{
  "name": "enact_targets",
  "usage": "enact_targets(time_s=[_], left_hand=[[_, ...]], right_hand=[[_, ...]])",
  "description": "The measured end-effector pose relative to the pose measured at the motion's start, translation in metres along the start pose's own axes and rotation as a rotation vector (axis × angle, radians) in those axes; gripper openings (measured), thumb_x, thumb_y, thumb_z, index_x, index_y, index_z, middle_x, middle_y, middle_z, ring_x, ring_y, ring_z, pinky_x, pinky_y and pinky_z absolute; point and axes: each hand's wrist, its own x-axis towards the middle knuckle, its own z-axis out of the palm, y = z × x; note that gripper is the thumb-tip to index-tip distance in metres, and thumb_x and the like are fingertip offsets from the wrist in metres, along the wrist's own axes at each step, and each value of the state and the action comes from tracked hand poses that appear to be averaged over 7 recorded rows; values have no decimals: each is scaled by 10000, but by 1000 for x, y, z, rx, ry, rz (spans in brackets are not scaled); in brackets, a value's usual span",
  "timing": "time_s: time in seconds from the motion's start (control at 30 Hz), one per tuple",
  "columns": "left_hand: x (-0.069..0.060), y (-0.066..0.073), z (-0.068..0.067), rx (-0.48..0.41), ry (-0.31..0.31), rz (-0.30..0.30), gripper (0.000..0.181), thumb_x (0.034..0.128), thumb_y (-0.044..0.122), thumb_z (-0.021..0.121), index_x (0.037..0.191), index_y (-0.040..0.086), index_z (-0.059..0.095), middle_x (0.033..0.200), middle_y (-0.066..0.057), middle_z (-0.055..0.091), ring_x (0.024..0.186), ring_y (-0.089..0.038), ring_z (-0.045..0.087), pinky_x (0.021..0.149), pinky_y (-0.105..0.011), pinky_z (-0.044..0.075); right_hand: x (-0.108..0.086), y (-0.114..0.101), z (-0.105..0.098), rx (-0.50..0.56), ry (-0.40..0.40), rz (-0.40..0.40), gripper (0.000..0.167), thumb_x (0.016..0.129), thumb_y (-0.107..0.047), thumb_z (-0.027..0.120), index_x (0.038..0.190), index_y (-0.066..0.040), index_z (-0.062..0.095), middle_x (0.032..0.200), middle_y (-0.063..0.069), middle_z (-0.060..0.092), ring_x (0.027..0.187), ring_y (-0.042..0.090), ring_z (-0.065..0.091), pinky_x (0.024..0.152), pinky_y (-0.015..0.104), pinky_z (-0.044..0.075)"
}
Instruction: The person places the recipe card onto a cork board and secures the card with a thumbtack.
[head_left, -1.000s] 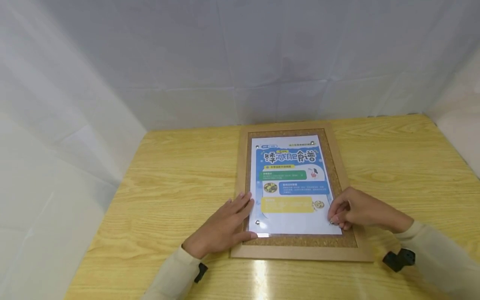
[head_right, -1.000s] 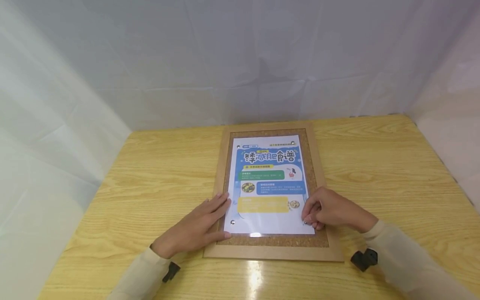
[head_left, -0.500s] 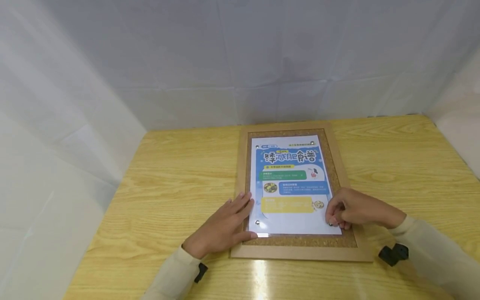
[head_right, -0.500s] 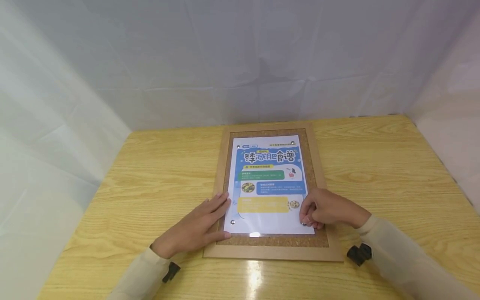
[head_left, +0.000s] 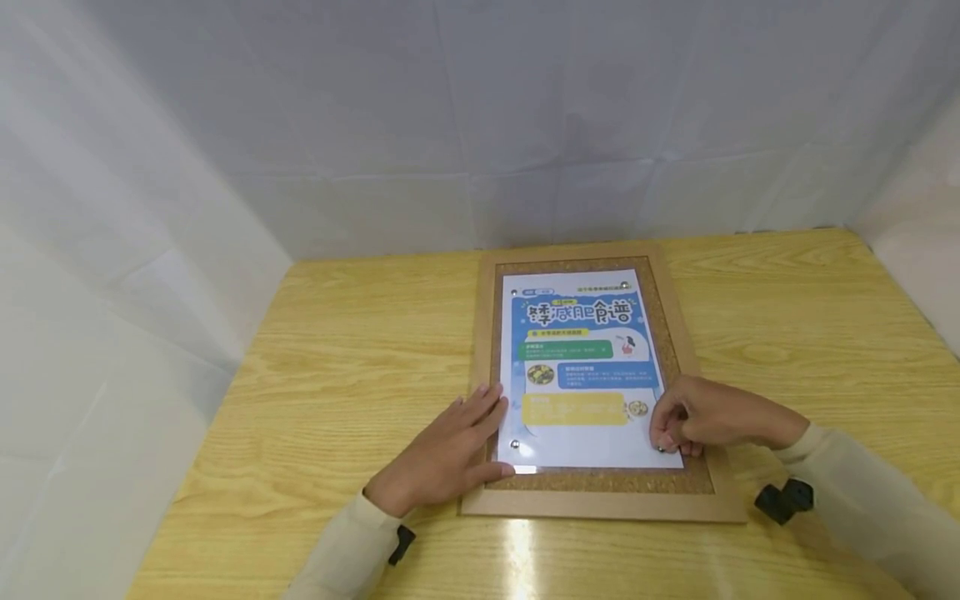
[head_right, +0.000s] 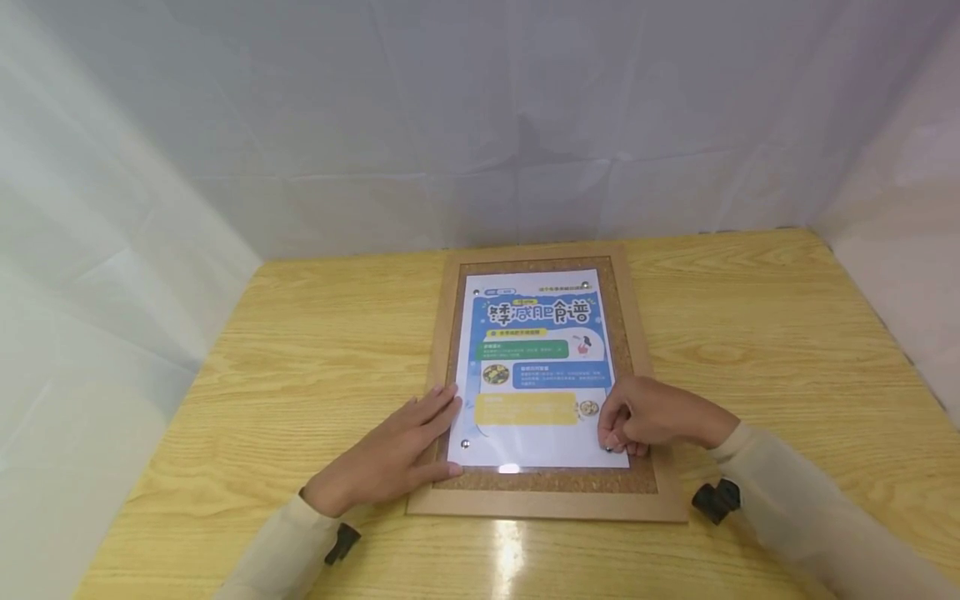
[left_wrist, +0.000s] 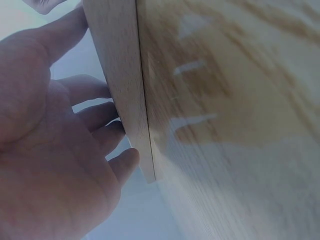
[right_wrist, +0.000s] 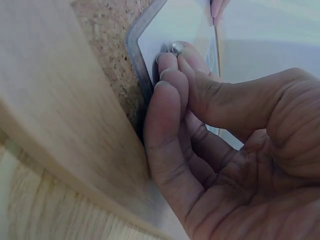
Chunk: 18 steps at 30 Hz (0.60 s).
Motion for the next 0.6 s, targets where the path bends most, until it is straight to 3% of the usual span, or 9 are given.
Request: enact_targets(time_s=[0.6], left_hand=[[0,0,1,-22,-2,-2,834,994,500,593,1578,3,267,1680,-124,127,1547,-284,93,1242,-503,135]], right_hand=[[2,-4,-2,-16,2,56,135,856,83,688,794,-29,732,668,8,594,585,128,538,498,220,474]])
